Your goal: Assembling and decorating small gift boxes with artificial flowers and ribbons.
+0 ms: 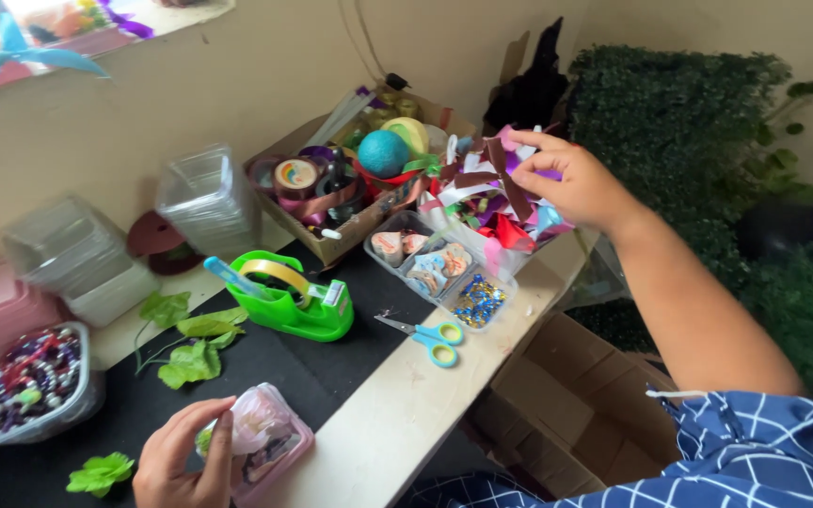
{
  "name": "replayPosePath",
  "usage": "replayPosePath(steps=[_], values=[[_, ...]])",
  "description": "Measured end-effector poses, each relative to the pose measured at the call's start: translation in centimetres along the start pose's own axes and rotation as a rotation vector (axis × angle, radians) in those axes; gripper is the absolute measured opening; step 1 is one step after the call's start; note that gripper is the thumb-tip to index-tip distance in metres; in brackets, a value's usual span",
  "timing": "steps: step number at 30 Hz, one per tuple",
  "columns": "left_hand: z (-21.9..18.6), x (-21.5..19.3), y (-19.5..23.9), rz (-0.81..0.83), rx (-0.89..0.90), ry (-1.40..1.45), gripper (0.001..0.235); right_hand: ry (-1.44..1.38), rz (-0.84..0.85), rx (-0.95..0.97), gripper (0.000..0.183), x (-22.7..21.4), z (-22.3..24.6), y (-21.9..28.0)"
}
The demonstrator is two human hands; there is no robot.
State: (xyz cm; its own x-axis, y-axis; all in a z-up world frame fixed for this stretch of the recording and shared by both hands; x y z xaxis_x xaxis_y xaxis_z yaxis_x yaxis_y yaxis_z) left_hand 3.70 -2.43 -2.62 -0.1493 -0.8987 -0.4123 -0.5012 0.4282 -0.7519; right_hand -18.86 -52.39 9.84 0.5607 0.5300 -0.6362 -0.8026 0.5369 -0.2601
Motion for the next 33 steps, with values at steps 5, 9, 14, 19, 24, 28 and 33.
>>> replayPosePath(steps=[5,9,14,19,24,28,33], values=[[-2.0,-1.2,-1.4,0.023,-0.019,0.005,0.016,-0.246,0.096,-0.104,0.015,6.8,6.7,2.2],[-3.4,-2.3,-2.3,0.066,0.022,0.176,0.032,-0.522,0.501,-0.05,0.016,14.8,14.0,3.7],[-3.2,-3.2,-2.1,0.111,-0.165,0.621,0.055,-0.738,0.897,-0.018,0.014,24.8,18.5,4.5],[2.0,-1.8,0.7,-0.034,-0.389,0.952,0.034,-0.635,1.078,0.011,0.017,32.2,21.2,4.4],[3.0,-3.0,0.2,-0.29,-0.493,1.001,0.01,-0.903,0.937,0.0,0.024,34.4,22.2,3.5],[3.3,-2.2,0.5,-0.253,-0.5,0.995,0.01,-0.893,0.812,0.031,0.013,37.2,16.4,2.9],[3.6,-1.1,0.9,-0.1,-0.475,0.981,0.01,-1.153,0.839,0.237,0.014,38.1,14.9,3.4]])
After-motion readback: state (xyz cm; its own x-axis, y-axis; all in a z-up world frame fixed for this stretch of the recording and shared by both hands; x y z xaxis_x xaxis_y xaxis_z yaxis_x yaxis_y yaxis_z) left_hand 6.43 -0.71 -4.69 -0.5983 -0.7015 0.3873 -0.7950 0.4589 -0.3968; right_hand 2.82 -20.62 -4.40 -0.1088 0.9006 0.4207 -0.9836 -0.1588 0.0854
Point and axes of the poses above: each hand's wrist, its own y-axis away from the middle knuckle, its own x-axis out of the palm, z = x × y, the point moved 3 cm from there along -y, towards the middle knuckle, and after that the axes turned 12 degrees about x, right-handed, at the moved point
